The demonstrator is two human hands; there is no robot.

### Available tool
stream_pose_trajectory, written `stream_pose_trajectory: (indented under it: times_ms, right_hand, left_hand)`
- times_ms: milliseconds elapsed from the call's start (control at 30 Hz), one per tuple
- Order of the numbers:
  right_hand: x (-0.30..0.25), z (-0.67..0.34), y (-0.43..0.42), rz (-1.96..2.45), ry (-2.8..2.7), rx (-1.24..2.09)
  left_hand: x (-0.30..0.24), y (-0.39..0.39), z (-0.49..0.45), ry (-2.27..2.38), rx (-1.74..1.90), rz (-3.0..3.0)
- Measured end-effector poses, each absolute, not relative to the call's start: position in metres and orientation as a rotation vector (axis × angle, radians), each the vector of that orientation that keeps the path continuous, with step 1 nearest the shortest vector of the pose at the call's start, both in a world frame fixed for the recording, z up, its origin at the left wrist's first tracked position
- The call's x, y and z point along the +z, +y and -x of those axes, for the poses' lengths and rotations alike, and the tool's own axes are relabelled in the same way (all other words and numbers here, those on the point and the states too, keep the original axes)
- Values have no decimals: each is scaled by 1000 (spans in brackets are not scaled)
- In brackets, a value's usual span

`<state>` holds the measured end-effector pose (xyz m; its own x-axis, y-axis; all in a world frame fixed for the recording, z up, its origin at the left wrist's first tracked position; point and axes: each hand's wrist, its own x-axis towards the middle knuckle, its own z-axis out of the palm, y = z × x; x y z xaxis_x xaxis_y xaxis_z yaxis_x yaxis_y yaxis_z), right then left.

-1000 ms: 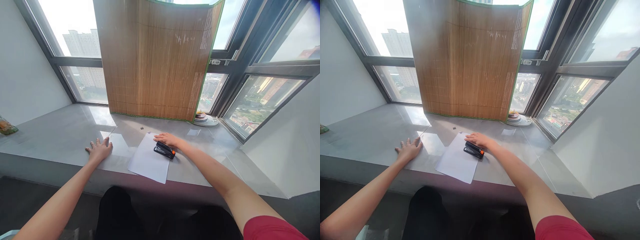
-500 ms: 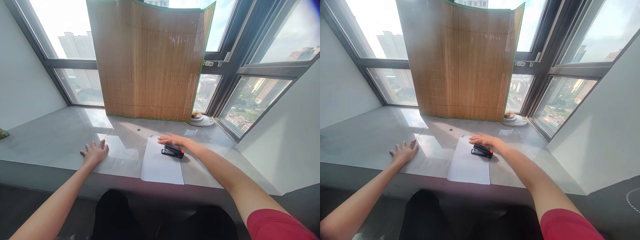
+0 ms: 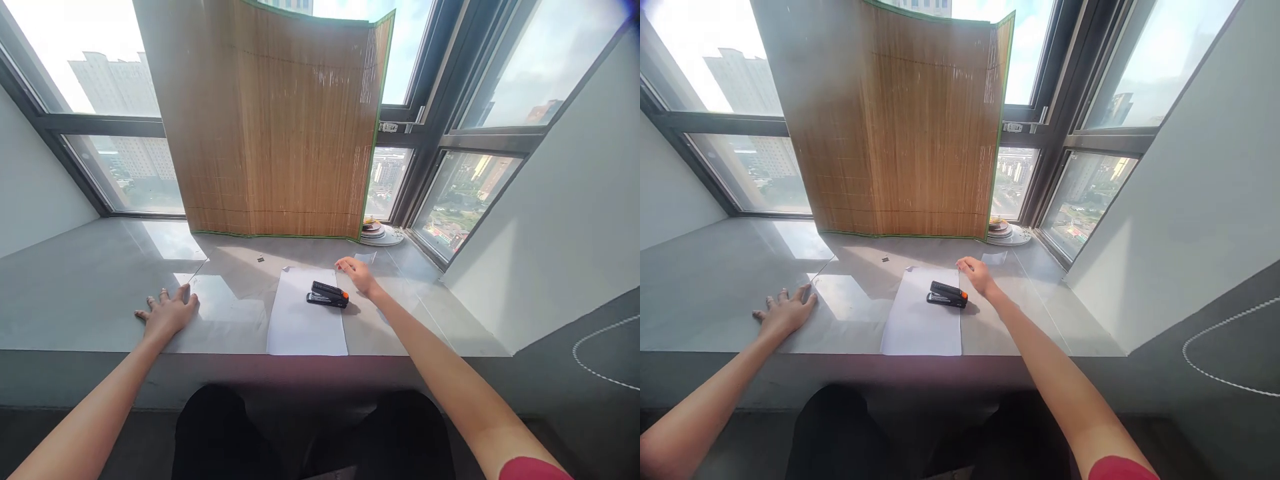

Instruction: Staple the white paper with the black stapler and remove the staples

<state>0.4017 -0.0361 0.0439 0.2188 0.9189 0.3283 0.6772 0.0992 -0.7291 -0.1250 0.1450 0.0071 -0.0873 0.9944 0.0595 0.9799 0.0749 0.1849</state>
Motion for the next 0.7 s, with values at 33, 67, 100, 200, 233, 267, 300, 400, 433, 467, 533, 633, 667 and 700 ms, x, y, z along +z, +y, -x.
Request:
stream_pose_trajectory:
  times_ms: [33,67,100,200,233,267,300,400,433,467,533,633,667,700]
  right_hand:
    - [42,-399,-50,1604,-1490,369]
    - [40,-395,-63,1584,-1455,365]
    - [36,-389,-74,1586,-1418,349]
    - [22,-371,-94,1670,-1343,298]
    - [17,-365,-97,1694,-1352,293]
    - [12,-361,-98,1706,-1375,285]
    - [8,-357,-98,1706,-1415,261]
    - [2,-351,-97,1667,-1500,173]
    - [2,-350,-97,1654,-1510,160]
    - [2,-350,-97,1644,-1513,157]
    - [2,-350,-100,1627,-1508,157]
    - [1,-351,-102,1619,-1494,149]
    - [1,-351,-102,1621,-1489,146]
    - [0,-351,-102,1622,-1487,148]
  left_hand:
    - [7,146,126,2243,256,-2062]
    - [8,147,126,2246,241,-2056]
    - [9,147,127,2247,227,-2048]
    - [16,145,122,2266,228,-2085]
    - [18,142,116,2248,272,-2162]
    - [21,137,106,2198,343,-2260]
    - [23,131,93,2101,454,-2391]
    - [24,101,35,1513,633,-2488]
    - [21,89,13,1332,646,-2499]
    - [17,76,-8,1139,644,-2536]
    - [8,53,-43,871,600,-2584]
    - [-4,35,-67,793,542,-2640]
    - [-5,33,-68,802,536,-2646]
    - [-6,33,-67,809,535,-2650]
